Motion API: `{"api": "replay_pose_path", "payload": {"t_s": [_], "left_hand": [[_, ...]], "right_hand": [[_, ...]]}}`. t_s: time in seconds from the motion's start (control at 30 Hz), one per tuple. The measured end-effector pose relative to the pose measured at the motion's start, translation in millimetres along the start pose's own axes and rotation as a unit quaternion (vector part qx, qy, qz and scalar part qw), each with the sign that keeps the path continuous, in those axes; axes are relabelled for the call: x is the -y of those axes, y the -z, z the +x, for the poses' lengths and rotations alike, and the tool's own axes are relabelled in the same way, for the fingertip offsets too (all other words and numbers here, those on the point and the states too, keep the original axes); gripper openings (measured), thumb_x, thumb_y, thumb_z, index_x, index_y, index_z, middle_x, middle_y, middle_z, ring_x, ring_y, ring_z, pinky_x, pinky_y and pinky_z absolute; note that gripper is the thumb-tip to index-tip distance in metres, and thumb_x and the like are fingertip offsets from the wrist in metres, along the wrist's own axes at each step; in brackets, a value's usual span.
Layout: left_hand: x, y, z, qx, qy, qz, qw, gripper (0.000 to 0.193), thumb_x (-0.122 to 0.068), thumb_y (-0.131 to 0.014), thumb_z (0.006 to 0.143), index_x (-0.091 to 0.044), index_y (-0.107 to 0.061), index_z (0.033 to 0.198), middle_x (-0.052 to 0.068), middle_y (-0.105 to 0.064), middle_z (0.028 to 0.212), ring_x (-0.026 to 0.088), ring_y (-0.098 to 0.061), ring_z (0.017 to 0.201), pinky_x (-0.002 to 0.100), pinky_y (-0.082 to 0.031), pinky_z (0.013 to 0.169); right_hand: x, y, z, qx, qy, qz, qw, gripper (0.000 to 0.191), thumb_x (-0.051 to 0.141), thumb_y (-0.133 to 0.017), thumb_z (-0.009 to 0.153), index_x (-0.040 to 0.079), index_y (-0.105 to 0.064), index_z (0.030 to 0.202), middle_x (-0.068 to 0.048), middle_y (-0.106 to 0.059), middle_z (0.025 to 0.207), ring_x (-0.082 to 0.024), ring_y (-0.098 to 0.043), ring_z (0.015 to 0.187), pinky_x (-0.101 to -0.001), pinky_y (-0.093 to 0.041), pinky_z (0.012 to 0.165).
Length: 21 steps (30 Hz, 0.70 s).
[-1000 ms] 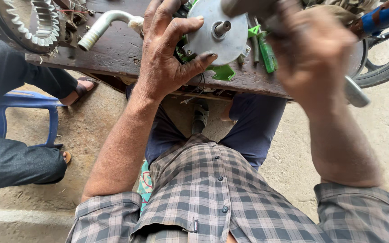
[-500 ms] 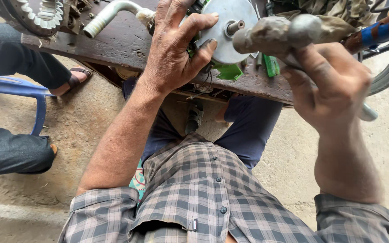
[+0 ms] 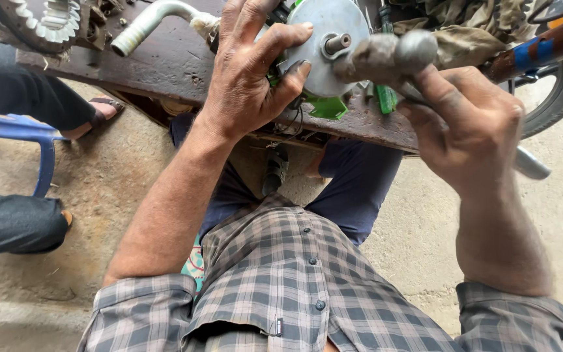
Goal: The person assembles a small electric motor by aligning and seating a metal end cap onto the green stator housing. They use a hammer to tap the cap into place and pliers to adjust or secure components on the shaft. The motor remains on the workbench throughout the process.
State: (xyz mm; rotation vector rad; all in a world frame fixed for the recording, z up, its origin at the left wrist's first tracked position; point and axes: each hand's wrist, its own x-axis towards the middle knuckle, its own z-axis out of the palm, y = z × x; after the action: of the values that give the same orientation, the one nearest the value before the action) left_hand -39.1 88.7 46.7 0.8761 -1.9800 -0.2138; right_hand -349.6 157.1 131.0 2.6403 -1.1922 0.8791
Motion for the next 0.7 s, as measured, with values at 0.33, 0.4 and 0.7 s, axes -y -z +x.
{"api": "replay_pose_path", "payload": {"t_s": [0.33,0.4,0.7], "left_hand": [[-1.8,1.1,0.8,-0.002,0.006,0.006,1.0,0.03,-0.022,-0.075,0.098,-0.02,-0.067,0.127,0.009,-0.043,0.154,0.032,-0.043,0.143,0.052,-0.041,0.12],[-0.8,0.8,0.5,0.0,0.008,0.001,1.0,0.03,-0.022,-0.076,0.099,-0.02,-0.067,0.128,0.01,-0.043,0.155,0.033,-0.043,0.143,0.053,-0.041,0.12],[0.4,-0.8,2.1,-0.006,-0.002,-0.003,1.0,0.03,-0.021,-0.075,0.1,-0.019,-0.066,0.128,0.011,-0.043,0.155,0.033,-0.044,0.142,0.055,-0.043,0.119]], "right_hand": [[12.0,1.3,4.2,-0.005,-0.023,-0.007,1.0,0.028,0.011,-0.076,0.108,-0.003,-0.072,0.132,-0.015,-0.073,0.095,-0.022,-0.071,0.08,-0.0344,-0.059,0.066],[14.5,4.2,6.3,-0.009,-0.023,0.026,0.999,0.023,0.01,-0.073,0.111,0.001,-0.071,0.133,-0.014,-0.073,0.099,-0.02,-0.073,0.084,-0.0324,-0.06,0.069],[17.1,5.2,15.3,0.01,-0.017,0.051,0.999,0.035,0.011,-0.078,0.108,0.004,-0.068,0.14,-0.014,-0.073,0.102,-0.02,-0.072,0.08,-0.0303,-0.06,0.064]]}}
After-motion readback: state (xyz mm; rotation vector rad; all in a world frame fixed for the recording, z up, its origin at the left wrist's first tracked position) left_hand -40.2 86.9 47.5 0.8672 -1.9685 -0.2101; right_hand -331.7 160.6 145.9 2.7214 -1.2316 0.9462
